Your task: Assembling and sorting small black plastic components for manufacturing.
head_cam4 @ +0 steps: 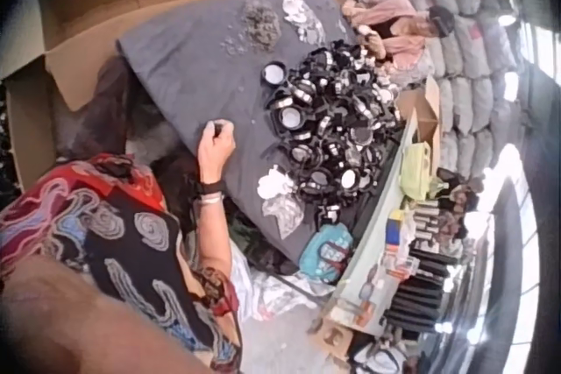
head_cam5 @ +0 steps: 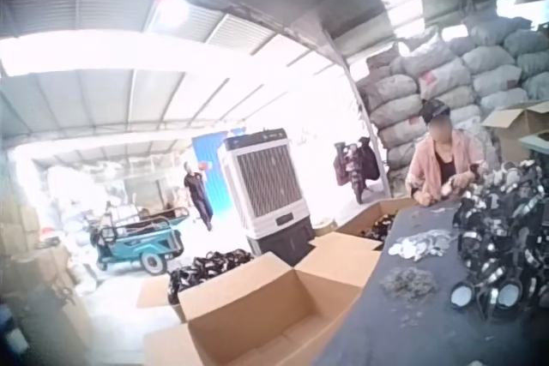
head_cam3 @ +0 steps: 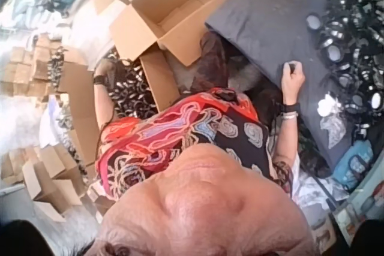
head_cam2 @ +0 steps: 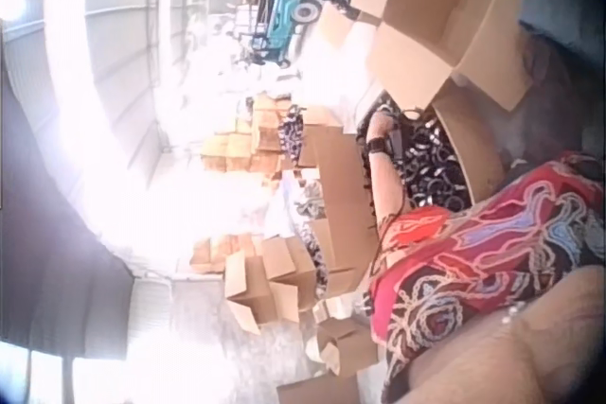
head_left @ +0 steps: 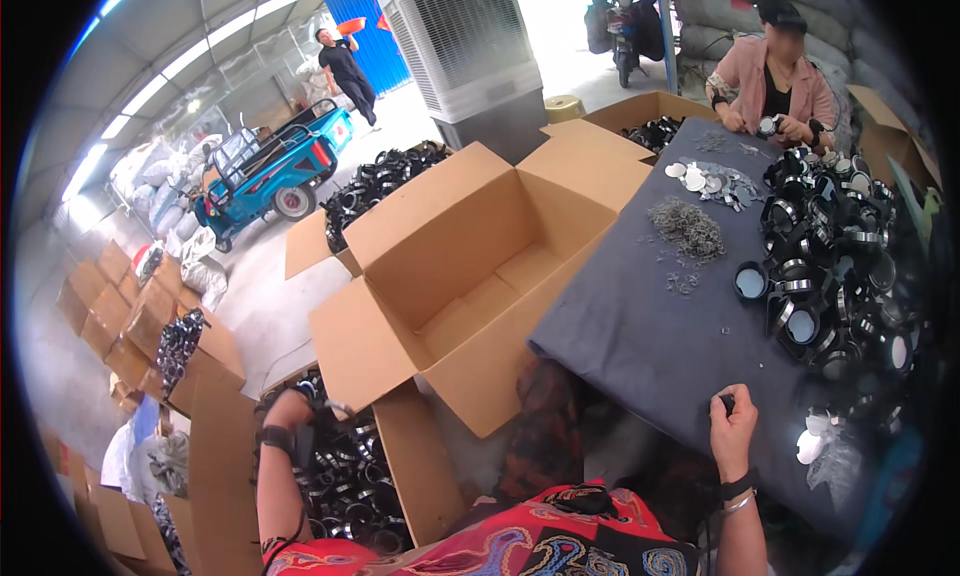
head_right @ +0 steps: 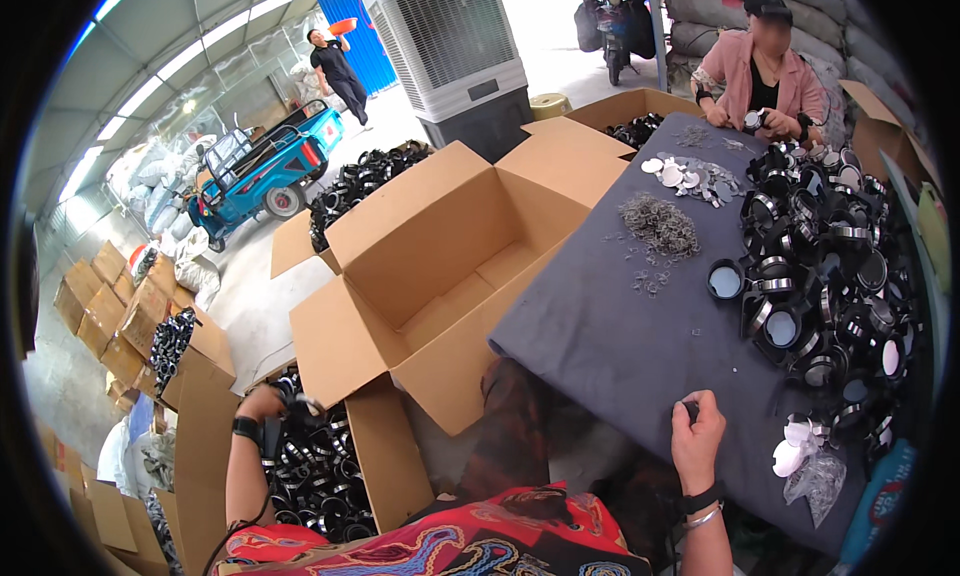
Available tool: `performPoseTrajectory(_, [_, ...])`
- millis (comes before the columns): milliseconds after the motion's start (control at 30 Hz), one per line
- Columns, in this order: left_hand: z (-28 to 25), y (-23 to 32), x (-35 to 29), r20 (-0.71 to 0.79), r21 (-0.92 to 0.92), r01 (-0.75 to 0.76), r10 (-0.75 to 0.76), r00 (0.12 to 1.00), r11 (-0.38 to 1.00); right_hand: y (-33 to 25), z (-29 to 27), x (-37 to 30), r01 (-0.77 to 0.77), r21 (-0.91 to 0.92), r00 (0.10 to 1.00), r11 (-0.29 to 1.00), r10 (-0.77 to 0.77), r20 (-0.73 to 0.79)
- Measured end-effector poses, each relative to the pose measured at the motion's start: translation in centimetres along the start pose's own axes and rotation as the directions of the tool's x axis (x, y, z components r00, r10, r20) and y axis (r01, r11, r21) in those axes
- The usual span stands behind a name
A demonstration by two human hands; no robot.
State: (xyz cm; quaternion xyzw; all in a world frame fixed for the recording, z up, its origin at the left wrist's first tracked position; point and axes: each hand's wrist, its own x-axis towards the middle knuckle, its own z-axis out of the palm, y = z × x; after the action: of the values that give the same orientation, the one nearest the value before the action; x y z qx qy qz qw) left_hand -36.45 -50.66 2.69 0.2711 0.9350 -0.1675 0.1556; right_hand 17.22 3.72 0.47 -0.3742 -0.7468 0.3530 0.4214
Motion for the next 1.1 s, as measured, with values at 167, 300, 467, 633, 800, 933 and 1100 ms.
performPoseTrajectory(167, [-14.0,17.3,-0.1,-0.419,-0.702,-0.292,-0.046,0.907,0.649,1.1,0.3,0.1,-0.082,0.048,0.996,0.996,0.084,-0.043])
performPoseTrajectory(300, [-18.7,30.2,0.4,-0.353,-0.926,-0.375,0.238,0.905,0.048,-0.3,0.3,0.3,-0.15,0.142,0.988,0.978,0.155,-0.023])
performPoseTrajectory(467, [-20.0,44.3,0.4,-0.391,-0.92,-0.327,0.487,0.781,-0.214,-1.1,0.8,-0.3,-0.251,0.398,0.968,0.882,0.23,0.101])
performPoseTrajectory(633, [-16.6,53.6,0.0,-0.642,-0.724,-0.689,0.396,0.657,-0.032,-2.1,-0.9,-1.9,-0.299,0.519,0.95,0.801,0.301,0.083])
performPoseTrajectory(800, [-12.3,57.9,-1.6,-0.657,-0.684,-0.73,0.441,0.612,-0.006,-2.5,-4.3,-3.0,-0.3,0.208,0.954,0.931,0.294,0.062])
performPoseTrajectory(933, [-12.7,57.7,-3.4,-0.463,-0.828,-0.555,0.65,0.603,-0.076,-1.6,-5.7,-3.8,-0.175,-0.158,0.984,0.972,0.179,0.013])
performPoseTrajectory(1100, [-14.7,58.1,-5.0,-0.296,-0.937,-0.319,0.811,0.504,-0.143,-2.7,-6.9,-4.1,-0.17,-0.421,0.964,0.891,0.239,0.116])
